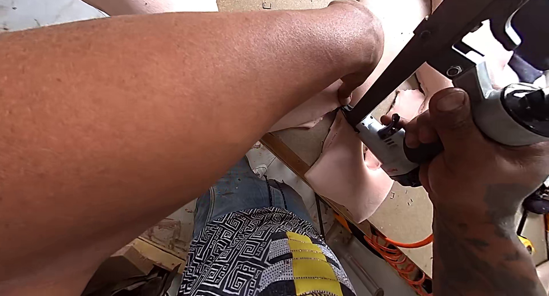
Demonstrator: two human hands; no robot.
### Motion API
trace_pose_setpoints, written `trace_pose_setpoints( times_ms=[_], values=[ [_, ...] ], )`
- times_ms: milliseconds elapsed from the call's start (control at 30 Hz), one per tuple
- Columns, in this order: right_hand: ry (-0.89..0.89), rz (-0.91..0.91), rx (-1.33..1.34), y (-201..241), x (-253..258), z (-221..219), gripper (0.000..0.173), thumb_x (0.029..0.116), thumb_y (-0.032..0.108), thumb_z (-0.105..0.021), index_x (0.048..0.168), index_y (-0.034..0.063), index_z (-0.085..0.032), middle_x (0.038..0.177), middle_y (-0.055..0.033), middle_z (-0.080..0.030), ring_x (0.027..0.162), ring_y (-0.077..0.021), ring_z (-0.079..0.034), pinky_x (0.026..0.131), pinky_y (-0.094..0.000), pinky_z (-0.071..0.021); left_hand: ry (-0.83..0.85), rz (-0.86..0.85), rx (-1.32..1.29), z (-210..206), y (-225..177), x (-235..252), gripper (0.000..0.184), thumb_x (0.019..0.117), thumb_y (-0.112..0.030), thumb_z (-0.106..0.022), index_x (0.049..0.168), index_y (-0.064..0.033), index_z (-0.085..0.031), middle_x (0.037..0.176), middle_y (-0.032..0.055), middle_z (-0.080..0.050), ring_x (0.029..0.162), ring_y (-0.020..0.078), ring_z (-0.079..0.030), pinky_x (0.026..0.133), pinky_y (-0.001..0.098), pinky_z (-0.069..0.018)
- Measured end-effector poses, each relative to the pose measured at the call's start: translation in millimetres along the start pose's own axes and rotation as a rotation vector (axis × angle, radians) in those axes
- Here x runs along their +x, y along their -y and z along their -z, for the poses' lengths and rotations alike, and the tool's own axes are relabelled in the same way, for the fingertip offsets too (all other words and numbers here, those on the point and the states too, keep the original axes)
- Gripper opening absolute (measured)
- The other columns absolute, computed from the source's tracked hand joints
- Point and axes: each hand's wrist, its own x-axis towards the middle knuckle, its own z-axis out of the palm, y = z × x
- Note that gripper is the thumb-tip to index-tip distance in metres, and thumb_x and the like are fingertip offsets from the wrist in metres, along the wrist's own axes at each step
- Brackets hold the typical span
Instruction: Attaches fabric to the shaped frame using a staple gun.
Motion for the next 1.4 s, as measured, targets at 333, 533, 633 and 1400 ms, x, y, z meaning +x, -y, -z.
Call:
trace_pose_setpoints(
  times_ms=[333,533,633,1400],
  values=[
    [0.065,0.067,-0.079,3,7,-4,0.021,0.0916,0.023,-0.078,0.100,0.0115,-0.062,0.074,0.0011,-0.066,0.059,-0.0171,-0.066,0.056,-0.0371,-0.0617,-0.215,0.063,-0.107,25,1,-85,0.051,0.0594,-0.060,-0.077,0.076,-0.0118,-0.071,0.078,0.0178,-0.066,0.075,0.0393,-0.065,0.056,0.0628,-0.0472],
    [0.031,0.061,-0.054,2,4,-8,0.020,0.0928,0.023,-0.077,0.100,0.0120,-0.062,0.073,0.0022,-0.066,0.059,-0.0157,-0.066,0.055,-0.0346,-0.0610,-0.139,0.054,-0.109,25,2,-77,0.055,0.0556,-0.062,-0.080,0.080,-0.0132,-0.072,0.081,0.0162,-0.067,0.079,0.0375,-0.066,0.060,0.0613,-0.0478],
    [-0.087,0.021,-0.005,2,-8,-15,0.023,0.0925,0.023,-0.077,0.101,0.0110,-0.060,0.072,0.0004,-0.065,0.059,-0.0191,-0.067,0.058,-0.0401,-0.0629,0.222,0.120,-0.105,93,-8,-158,0.045,0.0774,-0.046,-0.083,0.095,-0.0062,-0.071,0.102,0.0191,-0.066,0.102,0.0382,-0.063,0.080,0.0587,-0.0488],
    [-0.111,0.133,-0.062,-1,-24,-21,0.028,0.0876,0.020,-0.082,0.103,0.0110,-0.060,0.081,0.0009,-0.068,0.065,-0.0162,-0.068,0.061,-0.0369,-0.0624,0.124,0.139,-0.175,90,-8,-167,0.043,0.0810,-0.040,-0.080,0.107,-0.0069,-0.070,0.109,0.0211,-0.066,0.106,0.0400,-0.063,0.080,0.0597,-0.0491]
  ],
)
